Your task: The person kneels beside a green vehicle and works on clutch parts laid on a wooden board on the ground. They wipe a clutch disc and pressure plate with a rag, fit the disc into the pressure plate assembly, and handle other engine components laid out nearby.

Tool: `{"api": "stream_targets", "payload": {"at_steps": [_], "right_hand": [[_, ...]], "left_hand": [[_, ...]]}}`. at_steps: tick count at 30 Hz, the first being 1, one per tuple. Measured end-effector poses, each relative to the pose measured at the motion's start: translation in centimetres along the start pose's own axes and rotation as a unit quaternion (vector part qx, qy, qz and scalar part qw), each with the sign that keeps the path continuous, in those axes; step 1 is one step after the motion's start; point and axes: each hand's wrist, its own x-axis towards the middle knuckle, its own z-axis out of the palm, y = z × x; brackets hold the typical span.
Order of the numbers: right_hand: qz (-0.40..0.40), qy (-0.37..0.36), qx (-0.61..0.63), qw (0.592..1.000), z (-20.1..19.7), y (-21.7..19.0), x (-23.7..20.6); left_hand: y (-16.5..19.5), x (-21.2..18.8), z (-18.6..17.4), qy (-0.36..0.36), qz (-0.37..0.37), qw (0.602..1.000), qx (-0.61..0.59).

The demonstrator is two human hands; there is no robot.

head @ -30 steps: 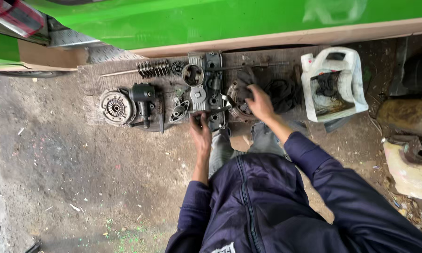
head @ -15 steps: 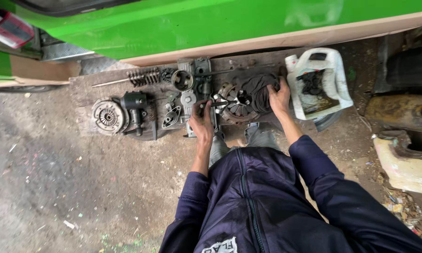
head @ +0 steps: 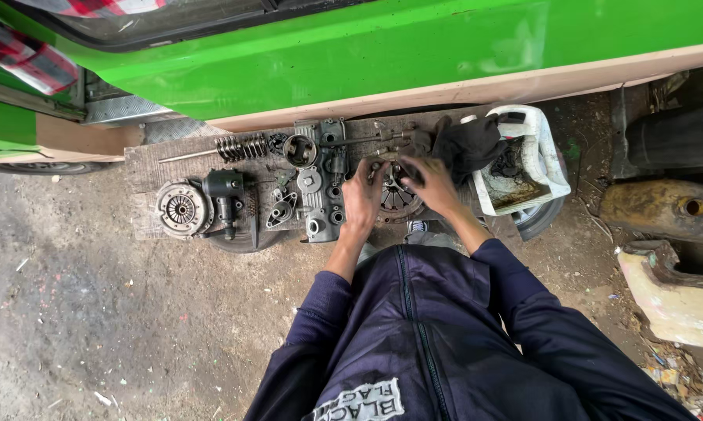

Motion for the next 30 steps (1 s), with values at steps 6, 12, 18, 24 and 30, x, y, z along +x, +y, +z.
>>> {"api": "stream_targets", "payload": {"at_steps": [6,12,18,24,30], "right_hand": [[-0.057,-0.027,-0.019,0.998,2.0,-0.7,0.6],[-0.191,0.077,0.052,0.977,-0.6,-2.0,0.6],[-0.224,0.029,-0.107,0.968,-2.4,-1.9,2.5],[-0.281,-0.103,-0.122,0.946,-4.7,-0.9,5.0],[-0.182,-0.059,-0.053,0.98,-3.5,-0.2,2.6]], "left_hand": [[3.9,-1.3,-1.3,0.036,0.142,0.989,-0.014],[7.4,-1.9,-3.1,0.051,0.154,0.987,-0.006],[7.8,-2.2,-2.2,0.056,0.142,0.988,-0.002],[5.6,-1.6,-1.3,0.051,0.129,0.99,0.035],[4.0,-0.5,-0.6,0.118,0.121,0.986,0.009]]}}
